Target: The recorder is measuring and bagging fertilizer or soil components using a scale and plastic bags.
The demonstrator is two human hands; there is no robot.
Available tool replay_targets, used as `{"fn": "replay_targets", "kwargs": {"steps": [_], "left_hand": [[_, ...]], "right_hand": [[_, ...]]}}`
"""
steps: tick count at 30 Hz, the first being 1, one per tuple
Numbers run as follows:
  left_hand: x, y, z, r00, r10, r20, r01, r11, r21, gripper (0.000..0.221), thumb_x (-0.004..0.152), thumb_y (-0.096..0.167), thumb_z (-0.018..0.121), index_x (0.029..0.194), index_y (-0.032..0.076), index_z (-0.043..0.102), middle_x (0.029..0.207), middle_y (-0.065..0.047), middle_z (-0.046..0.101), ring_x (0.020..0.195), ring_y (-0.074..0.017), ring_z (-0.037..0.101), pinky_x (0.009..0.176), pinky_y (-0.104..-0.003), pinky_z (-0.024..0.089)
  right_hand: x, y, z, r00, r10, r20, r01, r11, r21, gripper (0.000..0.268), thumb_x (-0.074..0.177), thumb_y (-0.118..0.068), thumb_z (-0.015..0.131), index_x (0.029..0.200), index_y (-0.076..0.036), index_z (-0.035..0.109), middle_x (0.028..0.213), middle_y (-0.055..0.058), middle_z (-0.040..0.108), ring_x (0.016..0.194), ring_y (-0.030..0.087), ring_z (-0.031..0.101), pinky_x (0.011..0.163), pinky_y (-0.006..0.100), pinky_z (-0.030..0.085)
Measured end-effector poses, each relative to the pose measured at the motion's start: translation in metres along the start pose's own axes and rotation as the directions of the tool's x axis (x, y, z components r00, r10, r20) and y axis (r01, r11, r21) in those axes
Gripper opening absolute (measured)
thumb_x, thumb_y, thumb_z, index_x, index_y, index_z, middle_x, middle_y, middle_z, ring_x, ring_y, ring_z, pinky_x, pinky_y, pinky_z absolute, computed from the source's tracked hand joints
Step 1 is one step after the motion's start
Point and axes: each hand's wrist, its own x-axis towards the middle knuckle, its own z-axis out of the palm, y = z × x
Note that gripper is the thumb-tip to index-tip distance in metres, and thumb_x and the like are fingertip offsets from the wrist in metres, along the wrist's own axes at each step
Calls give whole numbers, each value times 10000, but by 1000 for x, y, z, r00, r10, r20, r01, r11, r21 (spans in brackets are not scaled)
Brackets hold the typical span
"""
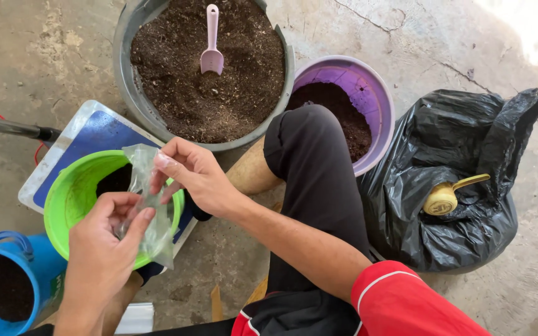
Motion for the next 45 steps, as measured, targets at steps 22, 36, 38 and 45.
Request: {"fn": "replay_targets", "kwargs": {"steps": [22, 36, 38, 45], "left_hand": [[12, -26, 4, 961, 81, -263, -88, 996, -14, 397, 841, 74, 827, 1180, 53, 622, 1044, -111, 555, 731, -225, 613, 662, -343, 528], [3, -9, 10, 999, 9, -43, -16, 985, -172, 237, 875, 134, 716, 1049, 34, 589, 760, -120, 699, 663, -254, 701, 631, -385, 537], [5, -16, 14, 998, 16, -58, -24, 989, -145, 210, 895, 145, 704, 1048, 32, 614, 749, -138, 694, 652, -274, 695, 629, -397, 526], [5, -22, 5, 989, 147, -30, -141, 979, 146, 220, 917, 207, 700, 946, -2, 638, 885, -155, 656, 812, -332, 681, 712, -447, 526]], "right_hand": [[-8, -20, -13, 991, 57, 119, -48, 996, -78, 144, 1124, -164, 553, 1031, -55, 542, 1103, 73, 641, 981, 170, 687, 781, 342, 606], [2, -21, -13, 999, -2, 44, 6, 997, -83, 127, 1033, -11, 614, 972, -36, 506, 1282, 268, 663, 1120, 342, 723, 855, 449, 647], [3, -17, -12, 1000, 5, 23, -3, 996, -86, 132, 1033, 6, 606, 984, -33, 490, 1229, 289, 682, 1074, 357, 728, 818, 454, 642], [8, -3, -24, 977, 135, -165, -180, 939, -294, 216, 947, 55, 526, 1127, -46, 589, 906, 72, 660, 706, 144, 626, 568, 271, 513]]}}
